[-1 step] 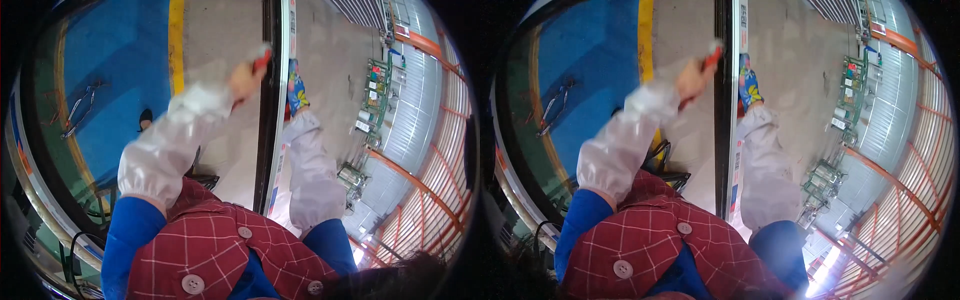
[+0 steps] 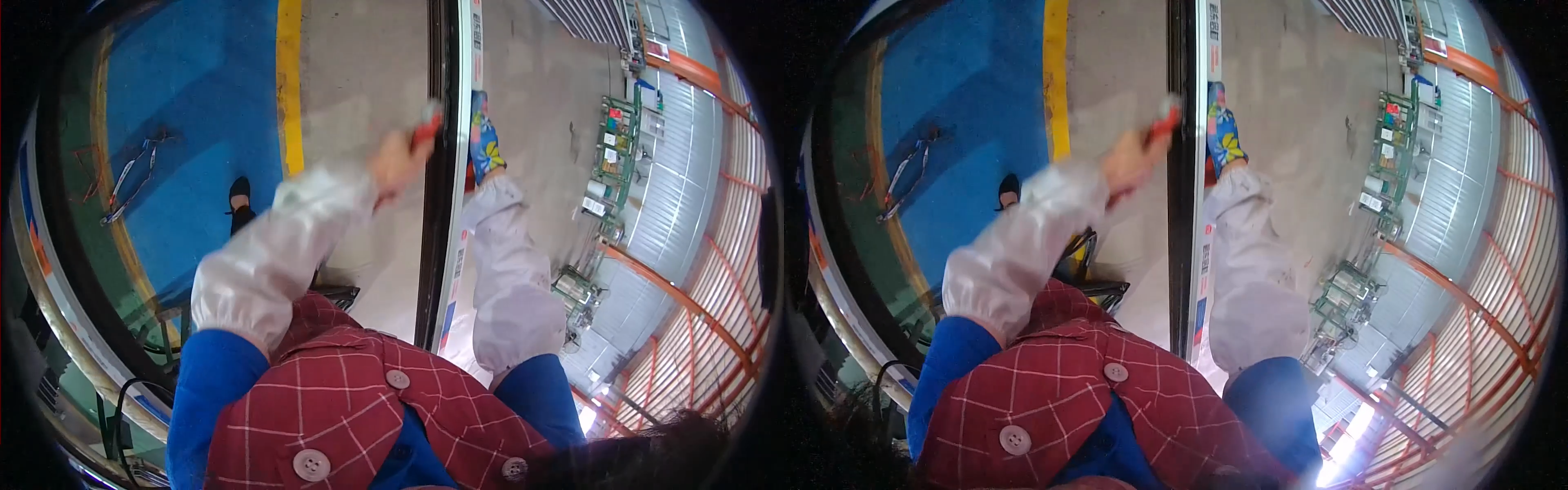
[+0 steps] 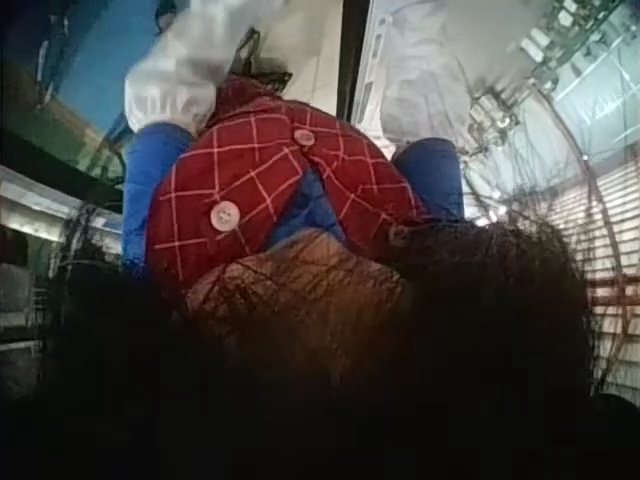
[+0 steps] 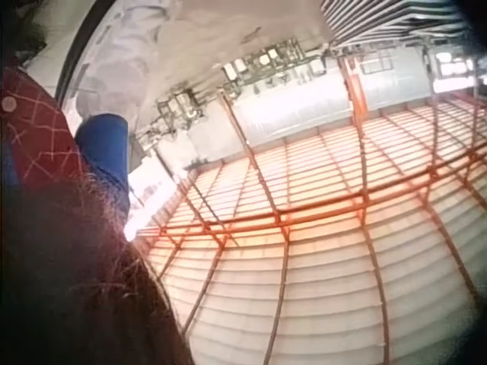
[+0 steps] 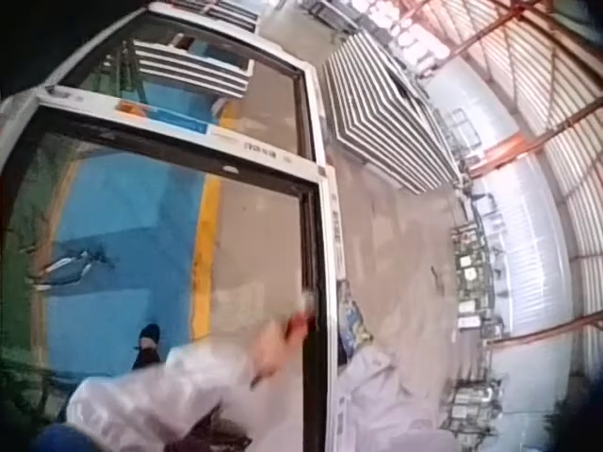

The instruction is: Installing a rubber seal strip into a metal window or door frame.

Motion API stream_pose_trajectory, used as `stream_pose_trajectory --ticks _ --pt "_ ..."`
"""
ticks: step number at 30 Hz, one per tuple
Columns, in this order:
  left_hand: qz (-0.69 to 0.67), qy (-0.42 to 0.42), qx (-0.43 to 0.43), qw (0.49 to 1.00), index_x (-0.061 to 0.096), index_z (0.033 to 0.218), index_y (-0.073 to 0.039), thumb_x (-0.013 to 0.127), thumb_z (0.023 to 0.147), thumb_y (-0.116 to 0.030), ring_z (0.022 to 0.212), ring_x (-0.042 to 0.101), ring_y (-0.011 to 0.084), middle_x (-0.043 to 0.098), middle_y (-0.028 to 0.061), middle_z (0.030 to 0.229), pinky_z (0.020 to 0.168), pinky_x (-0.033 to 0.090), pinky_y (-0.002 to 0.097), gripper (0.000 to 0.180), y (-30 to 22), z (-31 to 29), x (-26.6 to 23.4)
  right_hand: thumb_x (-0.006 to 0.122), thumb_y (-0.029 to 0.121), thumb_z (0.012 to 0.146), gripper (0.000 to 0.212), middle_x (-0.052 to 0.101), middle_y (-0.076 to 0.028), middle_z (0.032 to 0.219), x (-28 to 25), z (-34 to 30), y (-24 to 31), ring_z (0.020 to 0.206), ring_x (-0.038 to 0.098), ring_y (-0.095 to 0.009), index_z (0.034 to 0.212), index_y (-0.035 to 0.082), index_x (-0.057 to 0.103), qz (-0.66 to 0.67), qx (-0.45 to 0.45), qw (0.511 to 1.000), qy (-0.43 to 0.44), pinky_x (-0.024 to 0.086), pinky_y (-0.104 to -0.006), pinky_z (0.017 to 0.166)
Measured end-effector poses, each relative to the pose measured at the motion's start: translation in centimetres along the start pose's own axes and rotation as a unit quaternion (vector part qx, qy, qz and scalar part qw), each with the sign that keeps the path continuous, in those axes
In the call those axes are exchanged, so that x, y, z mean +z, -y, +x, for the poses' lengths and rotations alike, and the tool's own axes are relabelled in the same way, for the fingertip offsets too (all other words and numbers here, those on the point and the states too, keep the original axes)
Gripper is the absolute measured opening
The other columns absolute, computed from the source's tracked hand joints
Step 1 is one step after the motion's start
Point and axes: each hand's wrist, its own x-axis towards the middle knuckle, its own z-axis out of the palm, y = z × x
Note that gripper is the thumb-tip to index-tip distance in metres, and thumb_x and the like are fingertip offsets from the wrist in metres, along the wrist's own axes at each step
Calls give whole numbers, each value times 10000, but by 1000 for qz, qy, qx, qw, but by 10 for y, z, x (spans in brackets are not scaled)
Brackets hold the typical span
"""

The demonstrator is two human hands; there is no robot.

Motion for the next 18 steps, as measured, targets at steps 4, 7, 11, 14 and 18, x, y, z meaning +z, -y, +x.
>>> stream_pose_trajectory --ticks 4,7,11,14,18 --pt "86 186 14 979 608 988 -7 497 865 -347 743 618 286 624 198 759 687 463 401 378 114 -150 73 314 334 938 434 553 -120 1159 -7 -22 -17 996 560 -215 1277 87 425 -74 -41 995 -45 457 -350 858" --pt "208 423 -7 882 620 897 2 462 868 -397 801 602 382 618 241 782 725 449 439 430 142 -205 93 303 312 943 421 548 -120 1170 -22 -78 -57 1006 554 -212 1282 91 423 -149 -67 983 -79 448 -351 865" --pt "143 300 -81 939 560 935 2 485 886 -344 599 602 276 586 156 651 556 463 395 358 121 -201 74 288 282 951 406 541 -120 1184 -48 -177 -154 1018 545 -209 1287 96 420 -269 -61 958 -73 437 -352 875" --pt "100 196 -97 971 535 897 -2 468 900 -296 475 549 237 536 122 571 450 411 360 301 101 -199 73 277 260 957 397 537 -120 1195 -62 -216 -233 1028 538 -207 1292 99 418 -349 -89 932 -48 428 -352 882" --pt "166 95 -5 982 515 894 -7 479 899 -274 384 498 165 496 62 516 368 371 310 269 92 -206 104 262 230 964 387 530 -121 1209 -63 -204 -317 1041 529 -204 1297 104 415 -410 -166 896 -34 416 -353 891"
